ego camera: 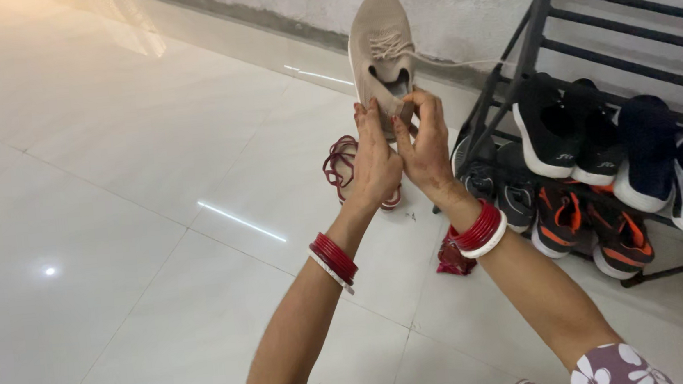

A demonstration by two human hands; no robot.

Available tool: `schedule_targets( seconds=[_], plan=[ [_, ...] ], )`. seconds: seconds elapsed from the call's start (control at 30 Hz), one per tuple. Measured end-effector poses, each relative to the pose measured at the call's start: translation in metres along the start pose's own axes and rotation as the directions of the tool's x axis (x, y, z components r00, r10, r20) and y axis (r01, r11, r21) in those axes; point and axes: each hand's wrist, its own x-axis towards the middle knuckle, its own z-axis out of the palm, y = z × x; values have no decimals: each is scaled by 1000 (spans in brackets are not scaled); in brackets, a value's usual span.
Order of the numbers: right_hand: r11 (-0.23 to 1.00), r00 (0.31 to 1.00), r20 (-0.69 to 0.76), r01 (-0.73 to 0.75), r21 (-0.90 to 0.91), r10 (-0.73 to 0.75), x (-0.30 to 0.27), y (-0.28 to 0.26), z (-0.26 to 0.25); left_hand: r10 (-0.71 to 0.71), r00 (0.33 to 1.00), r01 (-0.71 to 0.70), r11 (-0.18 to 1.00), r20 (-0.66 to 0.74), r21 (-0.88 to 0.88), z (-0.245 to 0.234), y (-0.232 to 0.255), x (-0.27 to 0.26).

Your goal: The person removes several pairs of shoes from a black metal shoe rack and places them on the floor. Then, using a small cloth, the person wipes the bars and shelves of the empty rack.

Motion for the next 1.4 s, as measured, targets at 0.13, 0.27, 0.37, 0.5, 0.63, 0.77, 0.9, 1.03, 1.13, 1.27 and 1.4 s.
schedule_targets(
  seconds=[0.13,0.27,0.37,0.5,0.63,0.77,0.9,1.03,1.13,1.27,1.4],
  plan=[
    [989,993,97,76,-128,-64,-24,20,53,-173,983,178,979,54,-96,-13,-65,-33],
    [991,976,214,72,-115,-46,-55,44,101,-311,947,318,945,83,-79,-19,-120,-72],
    [990,933,332,-129,-59,141,-76,62,130,-418,903,421,907,104,-18,-21,-153,-98],
    [998,906,419,-51,-36,61,-107,81,162,-495,859,492,869,131,57,-23,-198,-130],
    [984,867,467,-175,-41,174,-133,99,183,-506,847,483,861,164,161,-19,-235,-157],
    [969,816,533,-245,-32,223,-147,115,192,-578,799,550,814,166,189,-8,-259,-172],
    [943,743,609,-332,-25,278,-149,127,191,-631,765,597,770,128,227,7,-266,-171],
    [940,702,652,-338,-51,288,-144,130,185,-615,780,571,774,114,273,11,-260,-163],
    [935,684,669,-351,-50,292,-138,126,179,-617,769,534,763,165,363,10,-253,-155],
    [953,736,626,-302,-37,257,-127,119,167,-548,819,461,805,170,374,13,-244,-145],
    [939,778,540,-337,-72,321,-110,112,152,-352,929,310,908,113,283,20,-233,-126]
  ],
)
